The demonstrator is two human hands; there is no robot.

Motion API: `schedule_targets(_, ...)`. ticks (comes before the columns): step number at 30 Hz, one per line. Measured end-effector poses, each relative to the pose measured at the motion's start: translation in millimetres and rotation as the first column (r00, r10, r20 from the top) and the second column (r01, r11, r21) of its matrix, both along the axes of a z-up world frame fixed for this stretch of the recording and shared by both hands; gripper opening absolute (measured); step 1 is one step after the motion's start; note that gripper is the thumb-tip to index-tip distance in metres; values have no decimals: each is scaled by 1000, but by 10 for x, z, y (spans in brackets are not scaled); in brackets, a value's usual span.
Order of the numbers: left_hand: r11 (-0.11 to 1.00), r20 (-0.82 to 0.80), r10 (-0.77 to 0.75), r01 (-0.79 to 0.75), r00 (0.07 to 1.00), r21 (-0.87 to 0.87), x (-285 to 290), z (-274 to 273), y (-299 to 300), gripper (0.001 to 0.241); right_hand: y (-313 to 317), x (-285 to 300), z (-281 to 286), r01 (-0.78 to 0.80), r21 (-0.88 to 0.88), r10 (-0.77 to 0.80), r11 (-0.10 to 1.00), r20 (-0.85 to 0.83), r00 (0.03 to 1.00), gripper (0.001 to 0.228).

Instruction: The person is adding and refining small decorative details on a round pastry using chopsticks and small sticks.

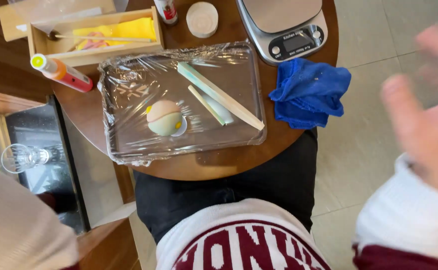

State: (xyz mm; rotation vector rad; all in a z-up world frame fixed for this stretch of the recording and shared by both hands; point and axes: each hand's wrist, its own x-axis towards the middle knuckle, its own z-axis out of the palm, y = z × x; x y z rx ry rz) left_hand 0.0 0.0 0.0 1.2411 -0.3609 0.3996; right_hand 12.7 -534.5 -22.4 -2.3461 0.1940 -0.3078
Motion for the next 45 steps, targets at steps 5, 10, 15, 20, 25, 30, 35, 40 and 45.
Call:
schedule_targets(5,992,42,17,-12,999,-123,-178,-199,-455,35,520,-17,-355,-9,14,9,1000,-17,1000,66)
schedule_targets(10,974,-113,-121,96,986,-207,-476,-89,-1408,15,498,141,-496,-155,-384,241,910,186,953,47)
schedule_targets(15,930,-225,-351,311,909,-195,-530,-107,-1728,13,538,222,-148,-324,-477,394,817,51,918,49)
schedule_targets(20,826,-349,-518,352,781,-440,-407,-85,-2071,18,875,-751,48,-306,573,265,760,157,951,53)
schedule_targets(25,704,-371,-634,306,679,-641,-288,-191,-2328,18,1047,-1207,-492,-512,854,251,93,478,842,82)
schedule_targets(30,555,-298,-740,296,603,-777,-280,-295,-2520,15,1395,-1031,-503,-350,834,-163,427,452,877,67)
schedule_targets(35,496,-289,-858,537,425,-682,-168,-327,-2346,82,1480,-469,61,-264,358,-10,896,609,793,29)
schedule_targets(40,455,-270,-890,748,367,-483,-155,-312,-1701,56,682,188,643,-426,-226,465,876,164,870,26)
schedule_targets(45,721,-265,-604,657,752,221,-48,-129,-1046,36,1266,818,964,-550,-251,570,797,9,822,9)
